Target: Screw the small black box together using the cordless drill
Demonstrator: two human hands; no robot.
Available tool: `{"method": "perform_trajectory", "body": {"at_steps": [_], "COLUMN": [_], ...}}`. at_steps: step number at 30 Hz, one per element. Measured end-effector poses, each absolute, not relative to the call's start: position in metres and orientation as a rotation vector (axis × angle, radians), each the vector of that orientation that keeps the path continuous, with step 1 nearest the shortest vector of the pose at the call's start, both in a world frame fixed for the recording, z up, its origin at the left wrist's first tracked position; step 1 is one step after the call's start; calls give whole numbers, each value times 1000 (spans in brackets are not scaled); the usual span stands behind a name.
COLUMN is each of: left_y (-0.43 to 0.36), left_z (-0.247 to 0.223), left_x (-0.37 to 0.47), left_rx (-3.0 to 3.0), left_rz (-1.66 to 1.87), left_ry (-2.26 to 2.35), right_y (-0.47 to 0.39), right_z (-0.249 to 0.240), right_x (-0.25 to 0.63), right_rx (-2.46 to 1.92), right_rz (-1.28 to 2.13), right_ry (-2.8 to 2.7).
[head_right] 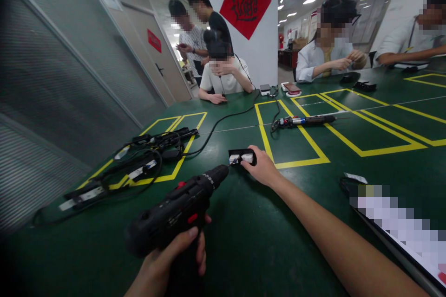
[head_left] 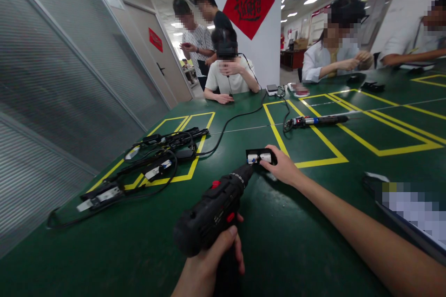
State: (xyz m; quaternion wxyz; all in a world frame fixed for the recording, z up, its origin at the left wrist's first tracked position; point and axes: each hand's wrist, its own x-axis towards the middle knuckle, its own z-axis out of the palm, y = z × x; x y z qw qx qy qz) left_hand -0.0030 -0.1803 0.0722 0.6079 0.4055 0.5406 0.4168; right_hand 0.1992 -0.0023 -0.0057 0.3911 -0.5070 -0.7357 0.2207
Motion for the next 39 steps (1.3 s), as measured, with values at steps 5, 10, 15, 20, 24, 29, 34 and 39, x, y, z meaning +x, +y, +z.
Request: {"method": "perform_trajectory", "body": {"at_steps": [5, 10, 15, 20, 24, 29, 34, 39], "left_y": [-180, -179, -180, -180, -179, -179, -180, -178], "left_z": [72, 73, 73, 74, 74, 73, 73, 70], "left_x": [-4, -3, -2, -2, -2, -2, -2, -3], "left_rx": [946, 945, 922, 927, 913, 906, 919, 913], "left_rz": [953, 955, 961, 963, 970, 962, 962, 950], "left_ry": [1254, 1255, 1260, 1254, 1247, 1259, 1263, 1264], "right_y": [-3, -1, 1, 0, 0, 0, -2, 1], "right_z": [-8, -10, -13, -12, -11, -11, -10, -12], "right_x": [199, 199, 198, 197, 197, 196, 195, 195], "right_rx": [-1308, -1314, -1333, -1313, -1314, -1342, -1363, -1362], "right_rz": [528, 513, 480, 494, 498, 486, 462, 450], "right_ry": [-1876, -1879, -1853, -1853, -1848, -1840, -1839, -1841]}}
